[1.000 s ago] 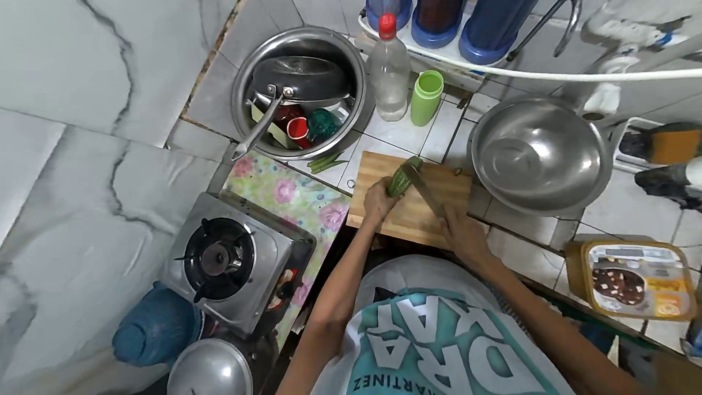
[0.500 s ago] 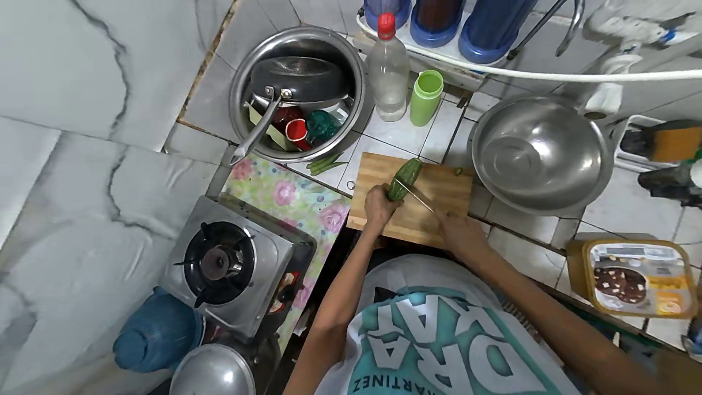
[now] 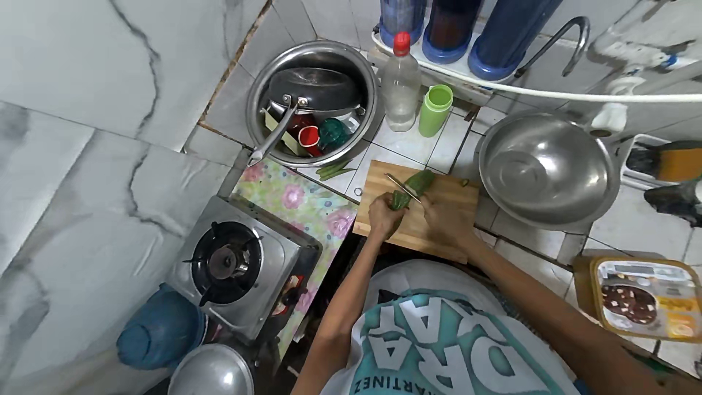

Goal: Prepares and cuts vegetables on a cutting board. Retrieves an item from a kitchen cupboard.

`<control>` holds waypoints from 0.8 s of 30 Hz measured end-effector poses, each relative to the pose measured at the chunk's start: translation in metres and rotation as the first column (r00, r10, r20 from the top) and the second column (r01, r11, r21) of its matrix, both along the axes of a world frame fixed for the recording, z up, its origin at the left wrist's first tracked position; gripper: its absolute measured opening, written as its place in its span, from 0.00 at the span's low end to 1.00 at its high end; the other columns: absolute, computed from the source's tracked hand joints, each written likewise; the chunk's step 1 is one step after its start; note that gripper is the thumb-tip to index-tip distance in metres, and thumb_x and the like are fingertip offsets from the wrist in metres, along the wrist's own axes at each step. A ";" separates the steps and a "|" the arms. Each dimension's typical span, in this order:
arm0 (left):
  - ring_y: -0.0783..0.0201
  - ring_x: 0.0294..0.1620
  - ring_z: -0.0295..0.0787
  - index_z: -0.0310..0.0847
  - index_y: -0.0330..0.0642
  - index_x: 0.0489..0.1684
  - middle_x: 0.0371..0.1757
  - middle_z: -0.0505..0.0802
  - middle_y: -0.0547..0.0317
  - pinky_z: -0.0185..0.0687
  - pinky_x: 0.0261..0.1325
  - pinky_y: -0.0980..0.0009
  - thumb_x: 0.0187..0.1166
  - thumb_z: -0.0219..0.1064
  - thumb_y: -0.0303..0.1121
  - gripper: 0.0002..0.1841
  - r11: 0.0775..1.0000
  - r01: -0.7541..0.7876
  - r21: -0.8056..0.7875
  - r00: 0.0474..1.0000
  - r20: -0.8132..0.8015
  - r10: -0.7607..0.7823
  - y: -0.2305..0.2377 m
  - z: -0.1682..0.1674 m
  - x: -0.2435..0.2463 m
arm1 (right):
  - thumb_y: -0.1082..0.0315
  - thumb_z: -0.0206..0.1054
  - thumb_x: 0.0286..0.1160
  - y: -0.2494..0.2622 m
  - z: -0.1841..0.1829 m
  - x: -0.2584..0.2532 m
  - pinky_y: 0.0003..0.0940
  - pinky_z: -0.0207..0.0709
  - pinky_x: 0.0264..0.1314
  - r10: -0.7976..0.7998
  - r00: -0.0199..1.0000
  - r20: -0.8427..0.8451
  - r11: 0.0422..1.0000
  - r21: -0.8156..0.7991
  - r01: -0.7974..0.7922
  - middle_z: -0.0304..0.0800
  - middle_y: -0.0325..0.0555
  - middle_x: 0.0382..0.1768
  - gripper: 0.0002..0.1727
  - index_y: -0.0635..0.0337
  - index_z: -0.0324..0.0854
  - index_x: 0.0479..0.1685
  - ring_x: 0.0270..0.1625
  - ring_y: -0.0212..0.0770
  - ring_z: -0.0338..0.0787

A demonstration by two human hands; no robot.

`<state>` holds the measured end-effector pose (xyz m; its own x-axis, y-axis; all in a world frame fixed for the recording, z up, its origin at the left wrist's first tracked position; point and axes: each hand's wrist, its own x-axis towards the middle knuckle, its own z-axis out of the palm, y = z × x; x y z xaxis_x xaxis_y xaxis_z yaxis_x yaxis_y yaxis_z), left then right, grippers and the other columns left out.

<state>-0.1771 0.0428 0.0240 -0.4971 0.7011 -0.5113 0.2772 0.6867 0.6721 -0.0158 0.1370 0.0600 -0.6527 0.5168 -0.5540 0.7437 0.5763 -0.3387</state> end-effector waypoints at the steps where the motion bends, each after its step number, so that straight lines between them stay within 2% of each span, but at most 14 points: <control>1: 0.52 0.52 0.92 0.81 0.34 0.66 0.51 0.94 0.45 0.84 0.63 0.51 0.62 0.85 0.41 0.33 0.994 -0.096 0.052 0.994 0.056 0.093 -0.005 -0.004 0.000 | 0.66 0.44 0.93 0.001 0.001 0.001 0.66 0.80 0.57 0.002 1.000 0.001 1.000 -0.011 -0.002 0.89 0.70 0.52 0.24 0.59 0.67 0.83 0.57 0.71 0.90; 4: 0.54 0.43 0.89 0.68 0.31 0.75 0.47 0.90 0.42 0.86 0.54 0.55 0.65 0.85 0.38 0.40 0.933 -0.329 0.144 0.935 0.185 0.301 -0.014 -0.013 0.001 | 0.64 0.46 0.94 0.005 0.002 0.003 0.66 0.79 0.63 -0.014 1.000 -0.002 0.997 -0.075 0.014 0.88 0.71 0.56 0.26 0.60 0.62 0.87 0.61 0.71 0.89; 6: 0.57 0.34 0.90 0.67 0.33 0.76 0.41 0.90 0.44 0.90 0.42 0.59 0.74 0.78 0.38 0.34 0.923 -0.359 0.136 0.915 0.245 0.320 -0.014 -0.019 0.000 | 0.61 0.46 0.95 0.009 0.001 0.005 0.66 0.76 0.68 -0.039 0.999 0.013 0.993 -0.111 0.041 0.87 0.71 0.60 0.27 0.61 0.60 0.89 0.65 0.71 0.87; 8: 0.58 0.31 0.91 0.67 0.32 0.76 0.41 0.90 0.44 0.91 0.38 0.62 0.84 0.69 0.35 0.26 0.935 -0.344 0.085 0.892 0.341 0.297 -0.010 -0.018 0.000 | 0.59 0.46 0.95 0.008 0.001 0.006 0.65 0.74 0.72 -0.097 0.995 -0.015 0.985 -0.141 0.094 0.86 0.71 0.62 0.27 0.63 0.62 0.87 0.68 0.69 0.85; 10: 0.58 0.32 0.93 0.69 0.31 0.72 0.43 0.90 0.43 0.93 0.38 0.63 0.86 0.67 0.34 0.23 0.941 -0.337 0.029 0.873 0.385 0.301 -0.007 -0.014 0.001 | 0.60 0.48 0.95 0.001 0.005 0.007 0.63 0.76 0.70 -0.139 0.989 -0.058 0.979 -0.157 0.128 0.87 0.68 0.60 0.26 0.63 0.65 0.84 0.66 0.66 0.87; 12: 0.58 0.33 0.94 0.73 0.29 0.65 0.43 0.90 0.43 0.94 0.38 0.63 0.86 0.67 0.35 0.19 0.931 -0.364 0.008 0.857 0.396 0.331 -0.007 -0.014 0.005 | 0.61 0.48 0.94 -0.007 0.015 0.009 0.61 0.79 0.68 -0.158 0.985 -0.074 0.977 -0.156 0.145 0.88 0.66 0.57 0.24 0.63 0.65 0.83 0.63 0.64 0.89; 14: 0.58 0.33 0.95 0.75 0.28 0.62 0.43 0.90 0.43 0.94 0.38 0.64 0.86 0.66 0.35 0.17 0.918 -0.397 0.012 0.841 0.406 0.358 -0.010 -0.016 0.008 | 0.62 0.49 0.94 -0.016 0.027 0.016 0.62 0.79 0.67 -0.167 0.984 -0.070 0.976 -0.155 0.154 0.88 0.67 0.56 0.25 0.63 0.64 0.85 0.62 0.65 0.90; 17: 0.59 0.33 0.95 0.74 0.27 0.63 0.42 0.91 0.43 0.93 0.38 0.65 0.87 0.65 0.34 0.18 0.900 -0.434 0.027 0.817 0.432 0.381 -0.012 -0.018 0.010 | 0.61 0.49 0.94 -0.027 0.041 0.032 0.64 0.76 0.69 -0.136 0.991 -0.013 0.981 -0.140 0.133 0.87 0.70 0.59 0.27 0.64 0.63 0.87 0.64 0.69 0.87; 20: 0.58 0.33 0.95 0.74 0.26 0.62 0.41 0.90 0.43 0.94 0.38 0.65 0.86 0.66 0.32 0.17 0.889 -0.457 0.041 0.799 0.458 0.389 -0.012 -0.019 0.010 | 0.61 0.50 0.94 -0.033 0.037 0.049 0.66 0.79 0.61 -0.060 0.998 -0.007 0.996 -0.070 0.059 0.89 0.69 0.52 0.24 0.64 0.69 0.80 0.57 0.71 0.90; 24: 0.58 0.32 0.94 0.73 0.26 0.60 0.40 0.89 0.43 0.94 0.37 0.66 0.86 0.66 0.31 0.16 0.883 -0.467 0.051 0.788 0.476 0.390 -0.013 -0.021 0.010 | 0.61 0.49 0.94 -0.035 0.041 0.045 0.66 0.79 0.58 -0.026 0.998 0.049 0.998 -0.055 0.029 0.89 0.69 0.54 0.23 0.62 0.70 0.80 0.57 0.71 0.90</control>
<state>-0.1676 0.0295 0.0035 -0.5146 0.5596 -0.6496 -0.3714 0.5374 0.7571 0.0287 0.1018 0.1009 -0.6106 0.5017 -0.6128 0.7754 0.5363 -0.3335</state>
